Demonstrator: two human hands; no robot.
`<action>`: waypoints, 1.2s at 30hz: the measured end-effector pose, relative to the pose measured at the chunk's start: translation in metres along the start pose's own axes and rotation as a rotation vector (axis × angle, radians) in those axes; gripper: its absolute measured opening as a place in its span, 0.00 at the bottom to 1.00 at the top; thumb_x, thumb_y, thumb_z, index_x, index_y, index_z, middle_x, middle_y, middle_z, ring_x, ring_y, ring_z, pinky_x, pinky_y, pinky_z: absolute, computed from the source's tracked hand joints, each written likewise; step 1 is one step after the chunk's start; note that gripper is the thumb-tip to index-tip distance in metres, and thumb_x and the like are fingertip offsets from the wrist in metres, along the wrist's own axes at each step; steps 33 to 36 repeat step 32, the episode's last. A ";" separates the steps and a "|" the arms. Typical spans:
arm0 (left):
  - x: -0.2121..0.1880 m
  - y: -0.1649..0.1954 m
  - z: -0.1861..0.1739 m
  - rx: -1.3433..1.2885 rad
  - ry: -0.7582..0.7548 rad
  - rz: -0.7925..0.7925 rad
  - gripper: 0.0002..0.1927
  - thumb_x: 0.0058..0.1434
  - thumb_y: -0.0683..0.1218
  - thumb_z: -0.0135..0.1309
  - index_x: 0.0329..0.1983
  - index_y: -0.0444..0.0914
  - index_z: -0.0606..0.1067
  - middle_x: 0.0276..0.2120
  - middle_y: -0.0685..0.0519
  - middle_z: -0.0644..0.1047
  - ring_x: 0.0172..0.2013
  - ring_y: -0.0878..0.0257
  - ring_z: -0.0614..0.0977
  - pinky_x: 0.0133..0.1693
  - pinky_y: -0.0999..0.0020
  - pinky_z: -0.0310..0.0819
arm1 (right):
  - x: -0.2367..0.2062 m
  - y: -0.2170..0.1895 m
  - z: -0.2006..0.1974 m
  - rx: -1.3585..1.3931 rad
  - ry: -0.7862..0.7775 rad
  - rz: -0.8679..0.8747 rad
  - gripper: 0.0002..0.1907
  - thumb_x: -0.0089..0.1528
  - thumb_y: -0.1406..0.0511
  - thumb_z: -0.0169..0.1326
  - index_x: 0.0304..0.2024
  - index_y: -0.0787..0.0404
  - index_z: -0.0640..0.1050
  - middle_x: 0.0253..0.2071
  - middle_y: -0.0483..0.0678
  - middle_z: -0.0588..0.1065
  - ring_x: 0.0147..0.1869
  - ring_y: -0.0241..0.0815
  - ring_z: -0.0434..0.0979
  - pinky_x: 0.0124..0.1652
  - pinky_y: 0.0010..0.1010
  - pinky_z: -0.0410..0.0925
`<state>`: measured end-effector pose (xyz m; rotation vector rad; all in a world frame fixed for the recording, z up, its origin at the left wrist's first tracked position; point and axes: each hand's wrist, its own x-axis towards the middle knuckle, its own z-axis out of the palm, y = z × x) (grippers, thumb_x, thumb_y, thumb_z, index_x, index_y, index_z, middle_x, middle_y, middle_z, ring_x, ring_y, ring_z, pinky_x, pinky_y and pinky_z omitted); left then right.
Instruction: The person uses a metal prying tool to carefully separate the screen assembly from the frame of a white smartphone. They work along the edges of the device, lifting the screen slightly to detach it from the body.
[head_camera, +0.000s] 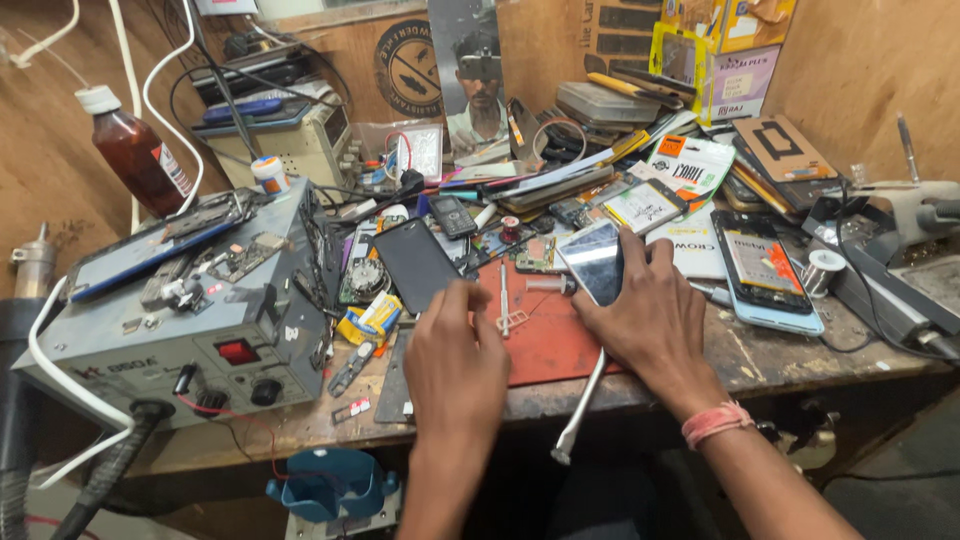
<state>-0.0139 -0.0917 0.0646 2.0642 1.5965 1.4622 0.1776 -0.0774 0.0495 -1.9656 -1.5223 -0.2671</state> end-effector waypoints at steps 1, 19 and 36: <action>-0.013 0.008 -0.005 -0.098 0.033 -0.031 0.08 0.59 0.40 0.51 0.39 0.34 0.78 0.34 0.41 0.82 0.36 0.46 0.84 0.40 0.53 0.76 | 0.000 -0.001 -0.001 0.007 -0.006 0.013 0.47 0.48 0.49 0.66 0.66 0.60 0.69 0.46 0.61 0.70 0.43 0.64 0.79 0.39 0.53 0.72; -0.083 0.015 0.025 -0.307 -0.319 0.486 0.19 0.54 0.51 0.61 0.46 0.37 0.79 0.38 0.43 0.79 0.42 0.46 0.81 0.44 0.52 0.73 | 0.001 0.000 0.000 -0.004 -0.027 0.060 0.47 0.48 0.48 0.65 0.66 0.59 0.69 0.45 0.57 0.70 0.38 0.61 0.81 0.36 0.50 0.74; -0.069 -0.002 0.032 0.135 -0.634 0.016 0.15 0.58 0.51 0.62 0.47 0.42 0.81 0.44 0.46 0.76 0.47 0.48 0.81 0.48 0.49 0.74 | 0.002 0.005 0.006 0.015 -0.008 0.074 0.48 0.48 0.46 0.65 0.66 0.58 0.69 0.47 0.58 0.71 0.41 0.63 0.81 0.39 0.52 0.74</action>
